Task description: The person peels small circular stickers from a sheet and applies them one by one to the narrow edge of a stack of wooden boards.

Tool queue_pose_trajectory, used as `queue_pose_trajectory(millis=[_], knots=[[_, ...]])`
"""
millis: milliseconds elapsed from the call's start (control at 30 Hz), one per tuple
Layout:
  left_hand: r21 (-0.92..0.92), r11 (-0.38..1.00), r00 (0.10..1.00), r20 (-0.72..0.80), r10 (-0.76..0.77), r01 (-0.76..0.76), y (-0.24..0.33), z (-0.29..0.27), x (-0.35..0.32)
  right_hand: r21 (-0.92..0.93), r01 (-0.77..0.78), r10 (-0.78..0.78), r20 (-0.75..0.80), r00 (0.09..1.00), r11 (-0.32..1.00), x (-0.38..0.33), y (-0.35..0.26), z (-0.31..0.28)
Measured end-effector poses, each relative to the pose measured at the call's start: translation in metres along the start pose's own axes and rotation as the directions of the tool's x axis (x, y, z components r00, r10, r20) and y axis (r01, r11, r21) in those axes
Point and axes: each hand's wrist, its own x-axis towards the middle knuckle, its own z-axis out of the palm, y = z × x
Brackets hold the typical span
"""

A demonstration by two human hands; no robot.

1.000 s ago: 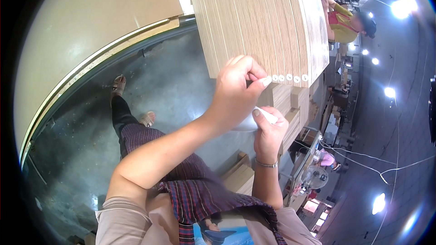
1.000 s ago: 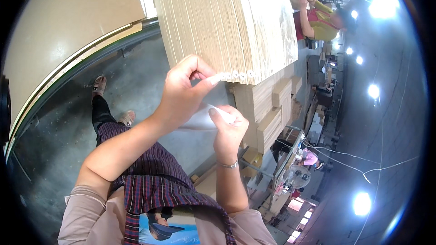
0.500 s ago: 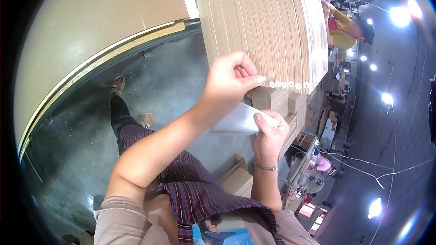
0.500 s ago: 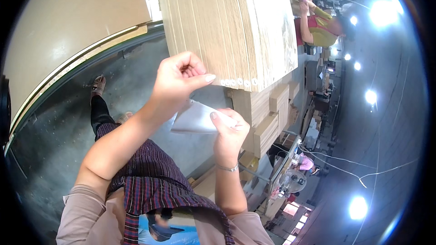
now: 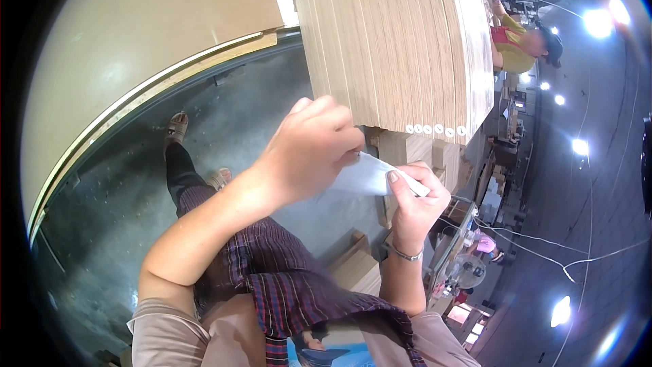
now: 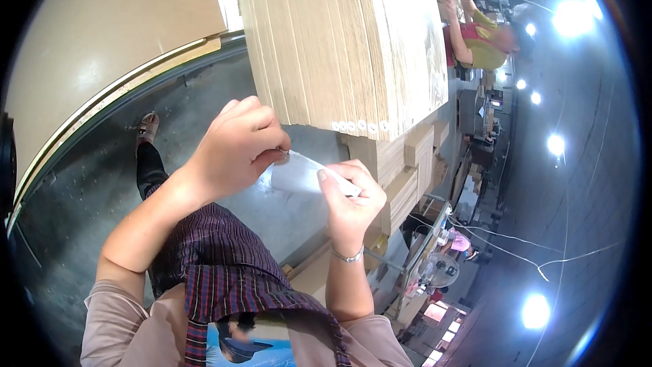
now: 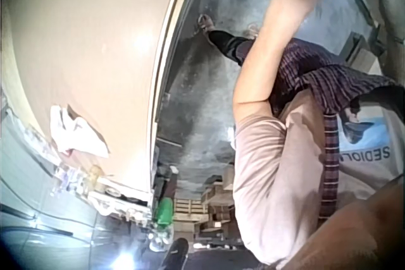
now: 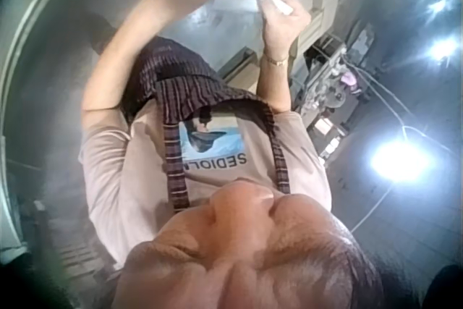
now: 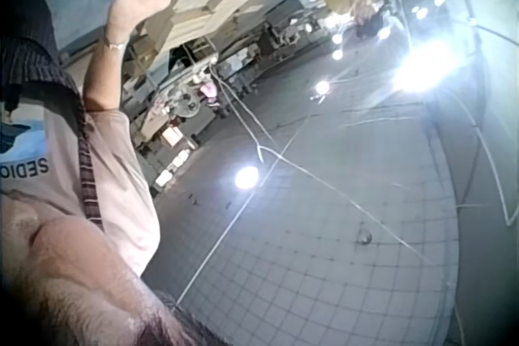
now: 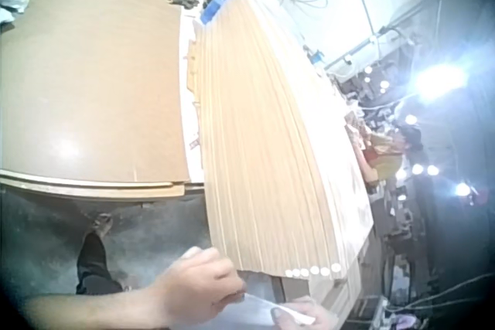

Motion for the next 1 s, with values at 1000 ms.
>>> queue_pose_trajectory(millis=[1000], knots=[[-0.22,0.975,0.995,-0.103,-0.009,-0.014,-0.004,0.018,0.013,0.045,-0.079,0.081,-0.046,0.996,0.996,0.009,0.007,-0.009]])
